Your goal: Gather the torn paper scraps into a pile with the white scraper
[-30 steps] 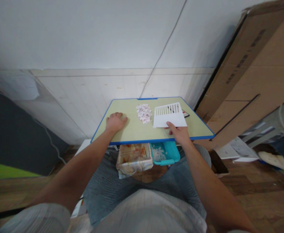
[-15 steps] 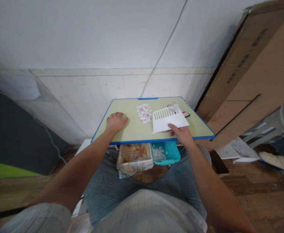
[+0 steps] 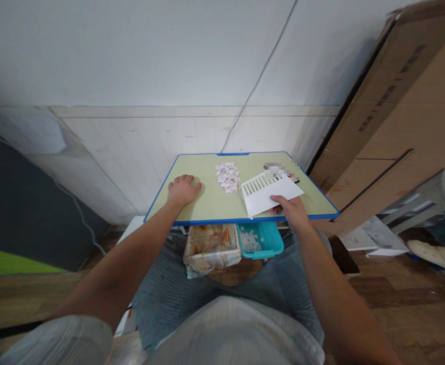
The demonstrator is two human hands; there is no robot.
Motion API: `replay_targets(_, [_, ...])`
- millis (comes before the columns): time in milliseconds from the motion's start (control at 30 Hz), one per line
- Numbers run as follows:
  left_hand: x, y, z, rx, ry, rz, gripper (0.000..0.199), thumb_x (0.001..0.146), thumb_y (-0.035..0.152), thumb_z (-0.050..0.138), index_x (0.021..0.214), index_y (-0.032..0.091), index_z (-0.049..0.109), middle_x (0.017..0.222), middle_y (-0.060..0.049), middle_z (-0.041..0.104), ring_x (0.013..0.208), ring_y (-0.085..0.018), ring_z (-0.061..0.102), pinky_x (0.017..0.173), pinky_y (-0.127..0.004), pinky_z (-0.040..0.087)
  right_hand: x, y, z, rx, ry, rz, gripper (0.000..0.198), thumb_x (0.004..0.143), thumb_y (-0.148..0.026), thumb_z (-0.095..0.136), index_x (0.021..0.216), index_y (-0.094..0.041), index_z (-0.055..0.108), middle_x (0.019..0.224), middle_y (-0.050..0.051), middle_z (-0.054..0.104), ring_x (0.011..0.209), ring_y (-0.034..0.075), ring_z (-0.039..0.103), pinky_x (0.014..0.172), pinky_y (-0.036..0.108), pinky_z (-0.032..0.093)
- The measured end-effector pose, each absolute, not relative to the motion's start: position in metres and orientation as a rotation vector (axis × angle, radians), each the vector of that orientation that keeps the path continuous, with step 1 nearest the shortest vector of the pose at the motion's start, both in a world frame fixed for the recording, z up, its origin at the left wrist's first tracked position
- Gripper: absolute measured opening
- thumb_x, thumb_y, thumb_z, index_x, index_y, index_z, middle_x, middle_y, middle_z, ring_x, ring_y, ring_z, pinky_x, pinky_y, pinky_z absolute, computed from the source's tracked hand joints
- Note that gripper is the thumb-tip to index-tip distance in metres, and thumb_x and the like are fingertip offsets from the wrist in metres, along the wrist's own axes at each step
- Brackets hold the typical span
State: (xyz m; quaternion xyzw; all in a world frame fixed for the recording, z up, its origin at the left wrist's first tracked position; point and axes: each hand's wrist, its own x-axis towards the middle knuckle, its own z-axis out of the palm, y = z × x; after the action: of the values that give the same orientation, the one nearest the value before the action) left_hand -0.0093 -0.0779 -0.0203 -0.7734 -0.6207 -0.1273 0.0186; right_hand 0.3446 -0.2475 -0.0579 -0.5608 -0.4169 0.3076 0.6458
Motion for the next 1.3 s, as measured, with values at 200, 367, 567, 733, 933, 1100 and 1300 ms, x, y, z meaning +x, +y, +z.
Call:
replay_targets(200, [-0.009,-0.081,-0.019,-2.41,-1.926,-0.398,0.06,0.116,0.053,0.048,0.157,0.015,0.074,0.17,-0.024,0.07,0.159,-0.043,0.06,0.13,-0.061,0.049,0.343,-0.248,-0.056,-1.216,-0.907,0.7,0.033,0.067,-0.043,0.093,0.087,-0.024,0.075,0.064,0.0,0.072,0.048,0.017,0.056,0.042,0.03,0.047])
replay_targets(367, [-0.009,-0.082,-0.017,-2.416,-1.931,-0.405,0.06,0.116,0.052,0.048,0.157,0.016,0.074,0.17,-0.023,0.069,0.161,-0.043,0.059,0.131,-0.062,0.048,0.343,-0.248,-0.054,-1.247,-0.897,0.673,0.037,0.07,-0.049,0.096,0.086,-0.026,0.072,0.063,0.001,0.072,0.05,0.019,0.058,0.044,0.032,0.05])
replay_targets(567, [-0.009,-0.081,-0.018,-2.416,-1.923,-0.416,0.06,0.115,0.052,0.049,0.155,0.015,0.074,0.17,-0.023,0.07,0.159,-0.044,0.06,0.131,-0.063,0.049,0.34,-0.251,-0.051,-1.219,-0.937,0.703,0.036,0.069,-0.044,0.096,0.09,-0.024,0.075,0.064,-0.001,0.07,0.049,0.017,0.056,0.043,0.031,0.047])
replay_targets(733, [-0.009,-0.08,-0.02,-2.415,-1.933,-0.432,0.058,0.116,0.053,0.049,0.156,0.02,0.074,0.172,-0.022,0.069,0.162,-0.043,0.058,0.132,-0.062,0.047,0.343,-0.248,-0.049,-1.062,-0.684,0.667,0.042,0.065,-0.036,0.1,0.097,-0.023,0.076,0.079,-0.002,0.077,0.051,0.012,0.056,0.04,0.025,0.042])
replay_targets(933, [-0.008,-0.08,-0.02,-2.427,-1.961,-0.457,0.058,0.115,0.053,0.05,0.158,0.022,0.074,0.174,-0.021,0.067,0.164,-0.043,0.055,0.133,-0.063,0.045,0.374,-0.247,-0.054,-0.877,-0.439,0.74,0.037,0.074,-0.033,0.096,0.097,-0.026,0.068,0.065,-0.01,0.064,0.053,0.009,0.057,0.047,0.017,0.048])
replay_targets(1100, [-0.007,-0.082,-0.019,-2.444,-1.962,-0.473,0.059,0.115,0.052,0.05,0.159,0.021,0.073,0.175,-0.021,0.067,0.164,-0.043,0.055,0.133,-0.063,0.044,0.364,-0.241,-0.059,-0.944,-0.494,0.51,0.047,0.073,-0.04,0.103,0.098,-0.026,0.066,0.075,-0.005,0.074,0.058,0.013,0.07,0.047,0.019,0.052])
replay_targets(1300, [-0.007,-0.082,-0.018,-2.452,-1.956,-0.469,0.059,0.115,0.051,0.05,0.159,0.019,0.073,0.175,-0.021,0.067,0.163,-0.042,0.055,0.134,-0.063,0.043,0.324,-0.229,-0.058,-1.16,-0.745,0.411,0.055,0.07,-0.055,0.104,0.104,-0.022,0.075,0.075,0.002,0.082,0.054,0.019,0.073,0.045,0.027,0.058])
